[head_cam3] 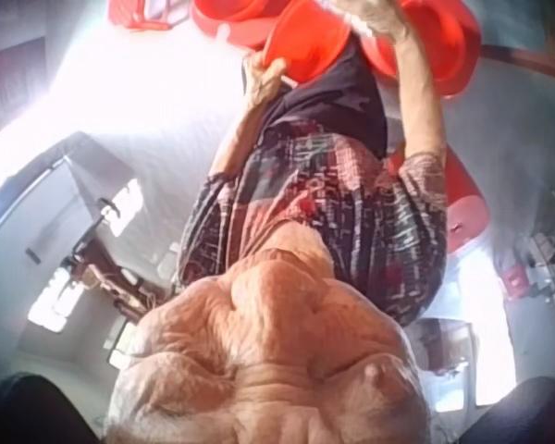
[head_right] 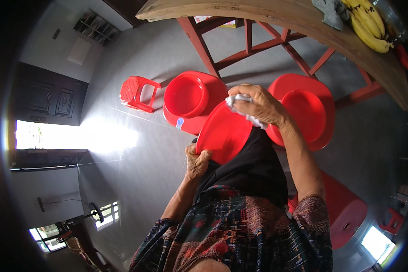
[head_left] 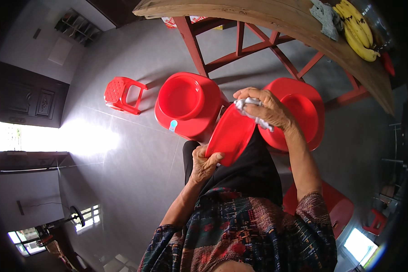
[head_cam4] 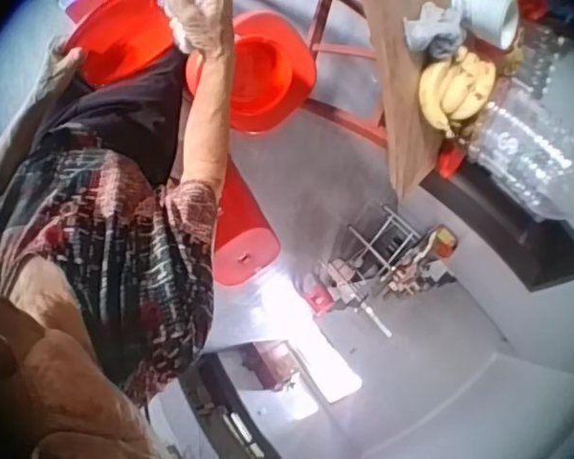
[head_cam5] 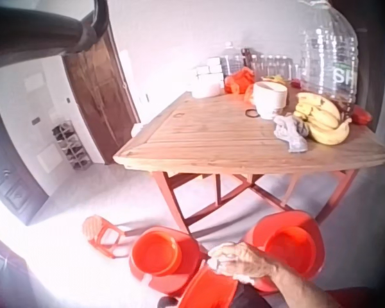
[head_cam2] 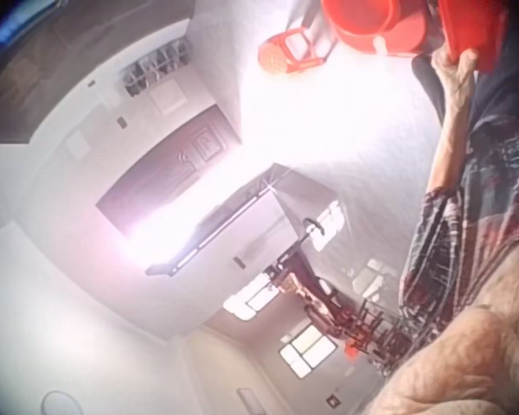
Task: The person sits on a low stool and wipes the interior and exterior surfaces of red plastic bowls using a white cloth. They handle the bowls one at a time, rotating them to clean different sides before placing them back on the stool.
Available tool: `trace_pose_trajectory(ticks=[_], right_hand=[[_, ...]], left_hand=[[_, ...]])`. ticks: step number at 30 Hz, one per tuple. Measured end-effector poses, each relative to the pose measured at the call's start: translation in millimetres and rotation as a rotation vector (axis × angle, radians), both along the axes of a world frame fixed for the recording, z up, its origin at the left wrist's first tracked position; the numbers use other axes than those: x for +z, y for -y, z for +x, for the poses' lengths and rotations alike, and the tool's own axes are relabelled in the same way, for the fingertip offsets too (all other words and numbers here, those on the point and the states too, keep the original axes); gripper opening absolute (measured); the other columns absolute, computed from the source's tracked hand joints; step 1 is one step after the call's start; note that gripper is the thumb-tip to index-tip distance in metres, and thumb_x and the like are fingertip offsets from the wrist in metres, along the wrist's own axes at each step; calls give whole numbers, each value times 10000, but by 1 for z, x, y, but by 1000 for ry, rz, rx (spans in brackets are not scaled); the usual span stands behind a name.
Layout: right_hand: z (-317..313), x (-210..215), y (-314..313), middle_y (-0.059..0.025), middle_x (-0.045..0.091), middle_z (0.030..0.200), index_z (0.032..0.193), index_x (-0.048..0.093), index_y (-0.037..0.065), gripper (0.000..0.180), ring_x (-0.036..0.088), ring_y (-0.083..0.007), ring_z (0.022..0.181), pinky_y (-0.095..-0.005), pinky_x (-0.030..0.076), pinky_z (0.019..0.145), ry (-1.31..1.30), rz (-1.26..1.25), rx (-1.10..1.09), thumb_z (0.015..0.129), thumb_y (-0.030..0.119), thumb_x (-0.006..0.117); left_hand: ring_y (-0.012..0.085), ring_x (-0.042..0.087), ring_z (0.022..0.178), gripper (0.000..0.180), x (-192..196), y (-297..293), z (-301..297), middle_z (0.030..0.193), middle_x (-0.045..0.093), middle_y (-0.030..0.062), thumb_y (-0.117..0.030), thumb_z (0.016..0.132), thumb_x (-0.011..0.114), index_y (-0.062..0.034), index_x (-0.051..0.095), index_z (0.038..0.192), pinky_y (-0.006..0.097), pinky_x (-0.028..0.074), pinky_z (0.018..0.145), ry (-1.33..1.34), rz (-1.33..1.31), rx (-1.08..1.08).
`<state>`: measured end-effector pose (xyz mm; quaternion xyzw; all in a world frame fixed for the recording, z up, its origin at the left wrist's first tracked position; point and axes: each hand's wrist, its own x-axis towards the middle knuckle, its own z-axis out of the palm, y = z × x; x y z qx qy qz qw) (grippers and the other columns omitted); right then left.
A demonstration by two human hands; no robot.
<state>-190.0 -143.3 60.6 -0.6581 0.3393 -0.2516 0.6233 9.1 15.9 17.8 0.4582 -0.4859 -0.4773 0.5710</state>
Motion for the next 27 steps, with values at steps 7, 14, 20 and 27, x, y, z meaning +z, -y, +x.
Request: trace_pose_trajectory(ticks=[7,14,20,27], right_hand=[[-6,-4,-2,-50,596,862,916,558,20,230,581,-136,804,-295,483,709,-44,-52,140,730,147,604],[30,5,-28,-102,555,1059,890,584,39,266,540,-272,924,-379,474,824,-102,-835,-16,644,-6,675],[49,0,-78,-131,520,1136,1027,627,47,356,549,-308,980,-387,476,819,-176,-1149,-178,691,118,718],[31,-22,-30,-137,541,1041,1037,636,7,313,503,-302,1009,-388,426,888,-46,-576,-359,805,216,656]], left_hand=[[56,558,689,352,9,7,-3,775,637,-16,-192,755,794,11,630,991,228,476,640,-65,371,-225],[53,582,748,382,19,37,0,834,656,-2,-176,689,843,-21,626,962,244,498,687,162,475,-294],[61,613,756,241,2,30,-3,797,676,-10,-111,740,779,-23,647,922,250,509,694,112,185,-49],[41,582,659,251,4,16,-8,739,668,-3,-108,677,820,-27,662,855,238,497,632,178,214,-109]])
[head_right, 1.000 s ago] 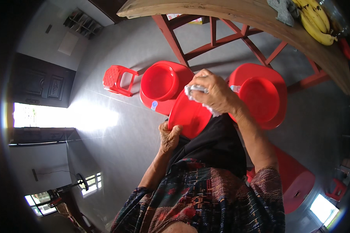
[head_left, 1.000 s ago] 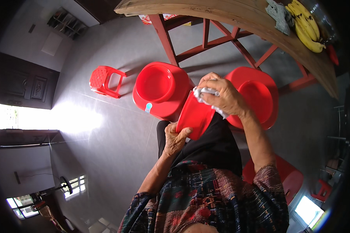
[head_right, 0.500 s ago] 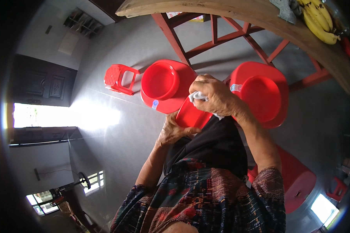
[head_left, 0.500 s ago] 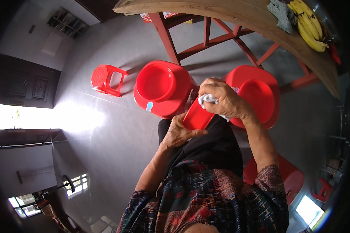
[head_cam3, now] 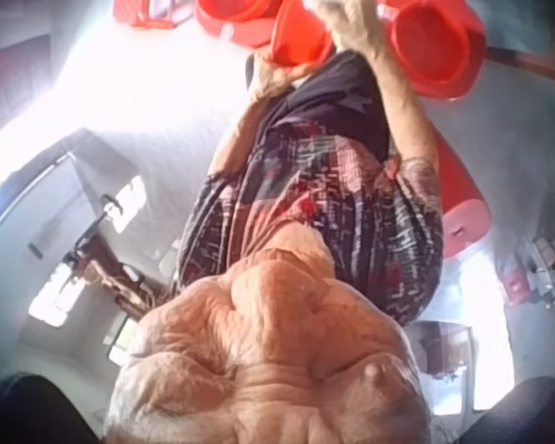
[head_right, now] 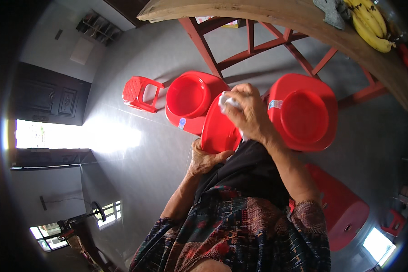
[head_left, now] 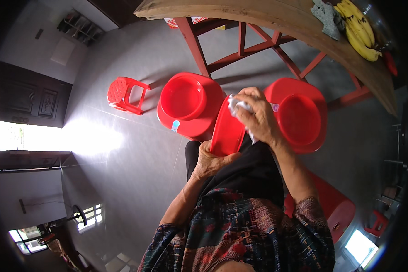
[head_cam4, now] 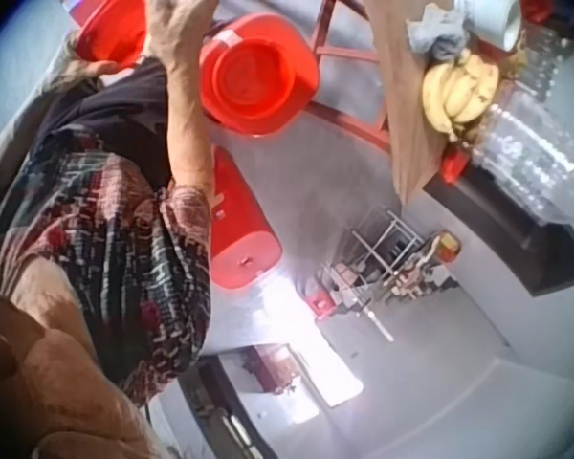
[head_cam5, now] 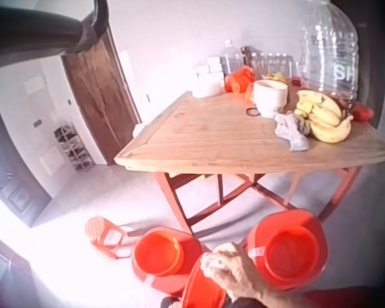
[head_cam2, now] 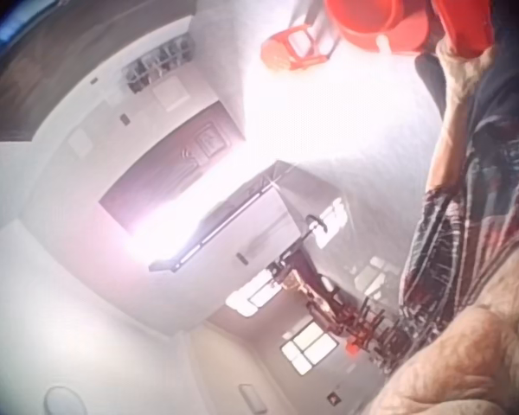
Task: The person sits on a low stool and wipes the interior and exterior surfaces of red plastic bowls using a white cloth. They handle the bowls one at a time, rotating them to clean different sides before placing them back on the stool.
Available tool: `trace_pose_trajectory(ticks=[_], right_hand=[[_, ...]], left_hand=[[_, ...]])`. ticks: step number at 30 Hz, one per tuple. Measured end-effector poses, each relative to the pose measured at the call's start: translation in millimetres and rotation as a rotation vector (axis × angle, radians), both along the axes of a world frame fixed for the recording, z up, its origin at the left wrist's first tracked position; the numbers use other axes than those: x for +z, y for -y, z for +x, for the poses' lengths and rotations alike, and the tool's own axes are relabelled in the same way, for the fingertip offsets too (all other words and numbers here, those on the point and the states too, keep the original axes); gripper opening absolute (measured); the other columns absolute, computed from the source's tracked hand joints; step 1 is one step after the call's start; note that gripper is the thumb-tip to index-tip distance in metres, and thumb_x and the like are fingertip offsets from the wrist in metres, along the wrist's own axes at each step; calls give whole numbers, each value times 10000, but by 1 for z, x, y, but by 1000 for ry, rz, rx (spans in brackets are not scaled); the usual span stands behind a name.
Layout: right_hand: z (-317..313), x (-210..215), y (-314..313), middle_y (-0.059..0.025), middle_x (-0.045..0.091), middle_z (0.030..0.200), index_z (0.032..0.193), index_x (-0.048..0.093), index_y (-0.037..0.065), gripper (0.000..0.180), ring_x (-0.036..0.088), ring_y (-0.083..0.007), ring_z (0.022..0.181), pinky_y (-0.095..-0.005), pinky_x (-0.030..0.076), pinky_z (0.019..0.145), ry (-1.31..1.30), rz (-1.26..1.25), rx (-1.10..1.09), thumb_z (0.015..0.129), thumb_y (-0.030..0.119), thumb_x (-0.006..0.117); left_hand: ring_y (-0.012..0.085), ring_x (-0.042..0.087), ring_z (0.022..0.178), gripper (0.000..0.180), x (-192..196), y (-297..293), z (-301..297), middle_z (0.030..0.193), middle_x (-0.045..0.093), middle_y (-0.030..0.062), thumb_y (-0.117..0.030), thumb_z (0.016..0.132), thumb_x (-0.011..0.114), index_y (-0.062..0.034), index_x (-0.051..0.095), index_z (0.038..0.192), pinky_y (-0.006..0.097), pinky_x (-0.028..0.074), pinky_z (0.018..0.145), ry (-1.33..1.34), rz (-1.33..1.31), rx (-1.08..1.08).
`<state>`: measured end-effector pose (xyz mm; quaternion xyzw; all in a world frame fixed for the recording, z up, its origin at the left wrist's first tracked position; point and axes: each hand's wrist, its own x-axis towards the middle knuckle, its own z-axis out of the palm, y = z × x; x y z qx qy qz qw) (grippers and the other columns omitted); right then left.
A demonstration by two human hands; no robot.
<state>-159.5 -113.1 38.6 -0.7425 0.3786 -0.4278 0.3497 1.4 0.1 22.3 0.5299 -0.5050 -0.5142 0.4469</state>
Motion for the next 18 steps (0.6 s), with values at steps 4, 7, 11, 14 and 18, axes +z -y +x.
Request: trace_pose_trajectory(ticks=[4,7,11,14,18], right_hand=[[-12,20,21,-167,624,970,1025,631,-15,308,619,-212,832,-322,491,698,-37,554,38,847,237,623],[-7,8,11,-151,635,1009,1041,629,-3,306,622,-230,853,-336,497,725,72,350,104,831,220,632],[13,24,-29,-106,546,1216,1096,610,29,340,495,-278,1126,-383,403,938,-210,-283,99,775,122,667],[20,29,-59,-93,506,1262,1126,583,57,486,473,-300,1152,-435,364,958,-307,-365,128,657,86,709],[16,30,-59,-90,513,1246,1138,567,69,523,484,-304,1138,-439,378,946,-241,-375,129,639,41,718]], left_hand=[[38,576,659,243,-2,-4,1,729,660,-15,-97,681,816,-28,661,855,233,495,636,0,-132,-23],[34,571,667,241,-1,-2,1,738,660,-21,-91,685,815,-26,663,860,232,494,639,-36,-35,-19],[37,579,708,230,-8,-4,7,776,667,-21,-93,706,804,-28,667,879,236,498,658,-127,39,46],[43,593,751,230,-11,-1,5,815,675,-16,-96,721,796,-33,668,901,241,503,678,-165,-50,106],[54,607,781,245,-7,-3,4,846,683,-10,-90,716,799,-29,665,913,243,510,703,-173,-56,91]])
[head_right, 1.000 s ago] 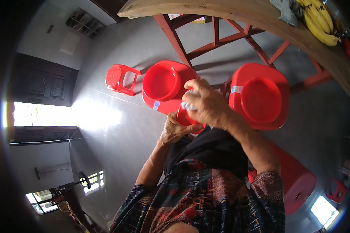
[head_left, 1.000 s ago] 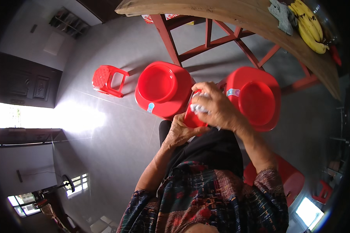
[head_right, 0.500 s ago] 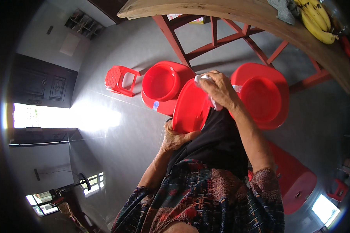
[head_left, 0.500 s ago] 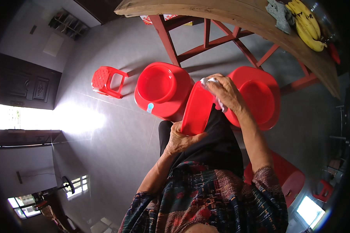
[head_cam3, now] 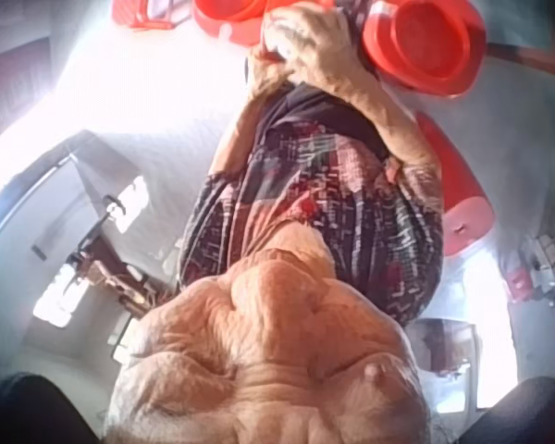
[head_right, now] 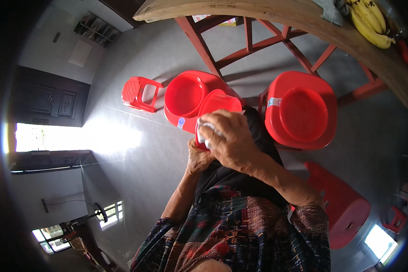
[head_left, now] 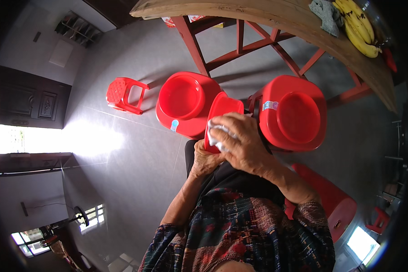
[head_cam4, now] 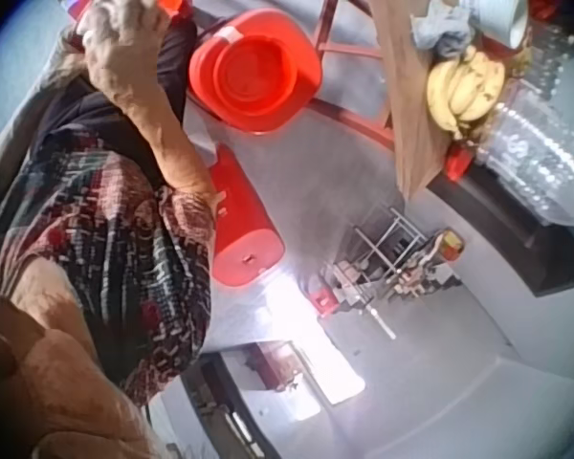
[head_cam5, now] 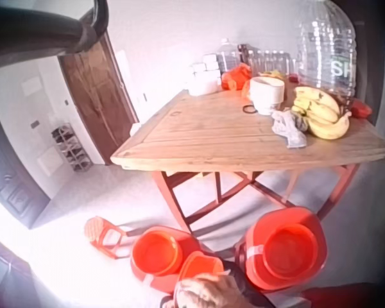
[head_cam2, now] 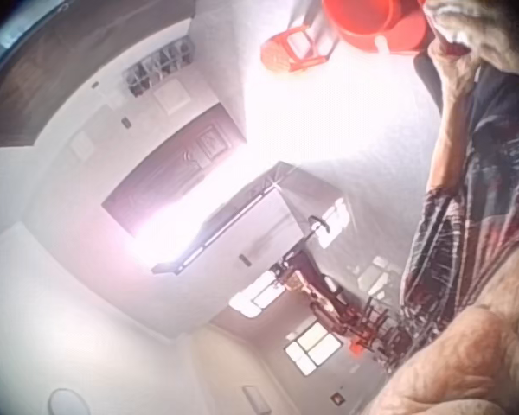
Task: The person sits on a low stool and wipes the interior and exterior surfaces of red plastic bowls using a white cloth. They handle the bowls one at a time, rotating them to clean different sides before placing them back on the stool.
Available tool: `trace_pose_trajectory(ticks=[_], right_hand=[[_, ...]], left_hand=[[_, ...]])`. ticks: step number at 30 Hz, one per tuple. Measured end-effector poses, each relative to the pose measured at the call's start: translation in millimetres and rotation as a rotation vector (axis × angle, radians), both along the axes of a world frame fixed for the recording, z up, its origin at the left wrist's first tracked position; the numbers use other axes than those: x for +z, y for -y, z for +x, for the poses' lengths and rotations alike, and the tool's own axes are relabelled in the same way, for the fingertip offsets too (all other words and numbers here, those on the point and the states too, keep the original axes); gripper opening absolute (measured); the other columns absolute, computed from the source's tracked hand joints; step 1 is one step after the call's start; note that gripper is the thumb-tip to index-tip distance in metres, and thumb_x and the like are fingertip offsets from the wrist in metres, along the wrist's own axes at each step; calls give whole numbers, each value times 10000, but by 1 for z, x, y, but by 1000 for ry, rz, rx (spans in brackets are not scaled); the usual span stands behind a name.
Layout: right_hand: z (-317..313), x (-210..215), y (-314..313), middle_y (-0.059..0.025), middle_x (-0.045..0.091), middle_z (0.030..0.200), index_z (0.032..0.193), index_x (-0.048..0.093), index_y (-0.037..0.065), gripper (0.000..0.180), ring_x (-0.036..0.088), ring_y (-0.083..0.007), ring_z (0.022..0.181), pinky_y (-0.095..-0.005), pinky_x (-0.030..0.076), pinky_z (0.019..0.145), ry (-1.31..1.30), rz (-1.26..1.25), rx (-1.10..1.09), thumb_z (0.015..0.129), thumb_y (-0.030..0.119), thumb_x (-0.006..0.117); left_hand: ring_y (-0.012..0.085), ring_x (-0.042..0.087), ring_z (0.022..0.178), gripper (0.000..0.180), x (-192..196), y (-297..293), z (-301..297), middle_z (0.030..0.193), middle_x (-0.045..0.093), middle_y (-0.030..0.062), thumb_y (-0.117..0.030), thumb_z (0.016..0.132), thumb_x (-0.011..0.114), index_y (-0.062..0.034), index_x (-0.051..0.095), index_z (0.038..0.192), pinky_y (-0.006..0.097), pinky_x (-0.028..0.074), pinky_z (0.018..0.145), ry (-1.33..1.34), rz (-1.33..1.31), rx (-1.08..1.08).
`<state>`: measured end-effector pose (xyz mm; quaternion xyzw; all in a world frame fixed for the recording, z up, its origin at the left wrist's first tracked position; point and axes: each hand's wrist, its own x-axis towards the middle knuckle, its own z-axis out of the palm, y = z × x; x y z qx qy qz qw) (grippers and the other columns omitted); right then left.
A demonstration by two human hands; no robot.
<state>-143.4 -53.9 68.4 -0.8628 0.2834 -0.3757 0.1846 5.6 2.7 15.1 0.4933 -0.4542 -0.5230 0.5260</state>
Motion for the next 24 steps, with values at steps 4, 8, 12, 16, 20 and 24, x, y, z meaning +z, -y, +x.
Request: trace_pose_trajectory(ticks=[4,8,12,16,20,24], right_hand=[[-7,-3,32,-113,524,1185,1091,584,44,319,510,-285,1109,-390,437,930,150,210,-14,777,42,637],[-28,-26,68,-104,572,1158,1068,610,20,257,560,-178,1043,-311,458,920,382,813,85,829,115,597],[-37,-31,87,-36,619,966,991,616,31,190,566,-102,823,-261,484,766,614,1059,335,812,88,584],[-44,-24,91,-25,578,854,899,584,37,157,543,-98,737,-260,467,678,455,947,367,744,44,559],[-37,-9,86,-47,556,821,838,560,41,209,566,-165,759,-293,481,690,174,478,405,653,-52,533],[-16,4,60,-68,556,975,879,608,83,295,544,-236,1016,-422,383,913,-36,87,283,597,21,673]], left_hand=[[50,610,716,219,9,-3,-4,774,678,0,-63,695,801,-31,664,864,236,501,665,89,-4,-43],[88,611,628,219,10,-5,-5,700,650,26,-65,678,807,-26,647,822,243,482,612,220,-163,-114],[104,617,650,251,18,-8,-6,728,652,29,-68,661,827,-23,638,820,250,480,627,277,-211,-185],[69,605,787,353,10,-10,3,865,671,-4,-96,644,854,-22,648,921,253,490,708,98,-15,-315],[77,585,897,616,20,6,21,985,661,14,-144,614,881,25,592,1131,275,485,835,-75,165,-440],[78,582,885,494,42,23,2,972,659,-1,-133,665,846,-29,614,1088,285,495,811,147,201,-241]])
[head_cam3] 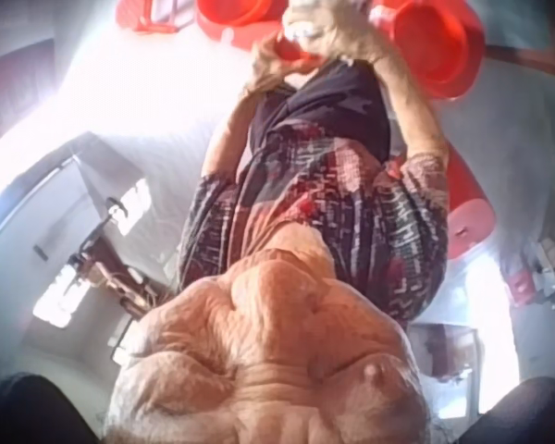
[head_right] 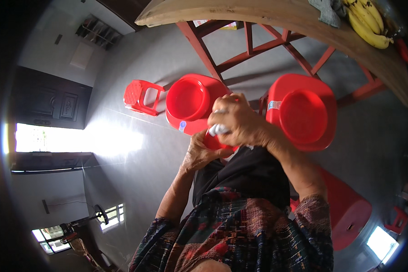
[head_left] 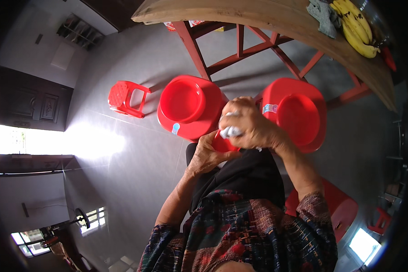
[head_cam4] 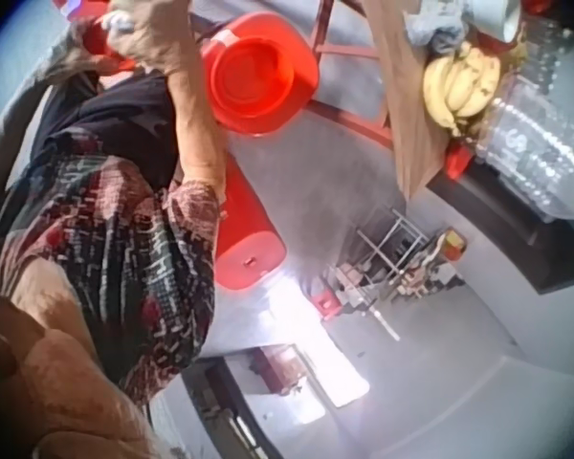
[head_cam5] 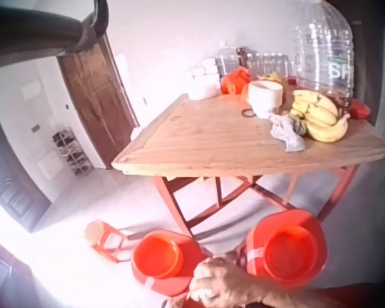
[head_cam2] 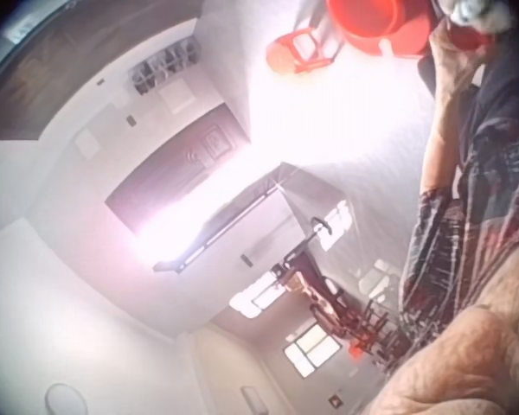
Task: The person sits on a low stool and wipes the interior and exterior surfaces of red plastic bowls using a white cloth. They handle the bowls one at a time, rotating them to clean different sides before placing them back on the stool.
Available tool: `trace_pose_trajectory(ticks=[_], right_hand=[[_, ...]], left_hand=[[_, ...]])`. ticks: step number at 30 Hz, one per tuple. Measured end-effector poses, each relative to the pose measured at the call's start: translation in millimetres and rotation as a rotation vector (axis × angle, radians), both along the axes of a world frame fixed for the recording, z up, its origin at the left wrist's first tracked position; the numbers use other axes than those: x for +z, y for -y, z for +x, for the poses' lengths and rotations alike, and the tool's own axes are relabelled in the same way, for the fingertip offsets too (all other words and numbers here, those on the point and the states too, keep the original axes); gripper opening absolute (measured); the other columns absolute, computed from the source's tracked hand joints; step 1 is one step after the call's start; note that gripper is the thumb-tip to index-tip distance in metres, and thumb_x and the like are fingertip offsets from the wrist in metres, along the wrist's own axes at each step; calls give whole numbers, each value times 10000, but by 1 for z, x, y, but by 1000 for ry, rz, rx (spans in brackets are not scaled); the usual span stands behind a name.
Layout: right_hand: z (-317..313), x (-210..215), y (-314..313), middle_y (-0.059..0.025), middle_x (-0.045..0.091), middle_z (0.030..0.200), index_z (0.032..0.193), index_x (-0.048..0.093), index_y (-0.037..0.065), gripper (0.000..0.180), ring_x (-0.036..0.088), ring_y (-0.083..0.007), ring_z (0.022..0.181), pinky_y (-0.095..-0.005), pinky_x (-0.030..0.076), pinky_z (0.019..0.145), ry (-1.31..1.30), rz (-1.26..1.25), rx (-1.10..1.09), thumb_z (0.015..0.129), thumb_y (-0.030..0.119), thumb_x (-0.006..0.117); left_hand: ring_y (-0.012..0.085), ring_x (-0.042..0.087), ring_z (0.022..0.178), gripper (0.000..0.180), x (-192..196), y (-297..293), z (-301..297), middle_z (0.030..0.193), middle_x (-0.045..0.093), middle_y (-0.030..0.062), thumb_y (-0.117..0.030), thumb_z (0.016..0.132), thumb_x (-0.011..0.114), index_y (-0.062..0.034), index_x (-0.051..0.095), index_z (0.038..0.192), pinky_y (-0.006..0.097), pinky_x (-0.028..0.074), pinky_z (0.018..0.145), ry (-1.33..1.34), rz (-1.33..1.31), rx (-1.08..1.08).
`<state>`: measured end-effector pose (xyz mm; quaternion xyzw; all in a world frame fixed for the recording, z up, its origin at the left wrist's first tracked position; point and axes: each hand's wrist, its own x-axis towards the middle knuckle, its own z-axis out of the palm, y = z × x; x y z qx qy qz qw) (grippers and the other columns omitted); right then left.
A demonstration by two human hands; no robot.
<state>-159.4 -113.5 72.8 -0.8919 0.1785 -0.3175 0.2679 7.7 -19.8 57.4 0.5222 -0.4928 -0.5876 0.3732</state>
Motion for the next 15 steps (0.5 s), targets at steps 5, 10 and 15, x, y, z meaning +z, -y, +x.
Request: trace_pose_trajectory(ticks=[5,10,15], right_hand=[[20,0,-40,-115,473,1251,946,624,105,412,465,-313,1151,-492,357,935,28,-241,-173,561,122,769],[11,-4,-27,-105,496,1165,991,634,125,362,471,-302,1070,-455,369,918,198,-2,-322,643,130,734],[-9,-30,13,-126,563,1048,1068,617,12,321,578,-201,860,-339,497,707,313,568,-347,795,180,621]], left_hand=[[58,579,892,344,-26,-7,2,962,665,0,-86,718,793,-37,630,1017,266,498,789,-172,-182,189],[58,597,859,403,-23,-15,-1,939,683,9,-73,693,811,-15,637,1052,261,503,794,-45,-184,187],[58,604,824,428,-31,-22,-2,908,691,6,-61,660,832,1,646,1041,245,502,777,-82,-127,138]])
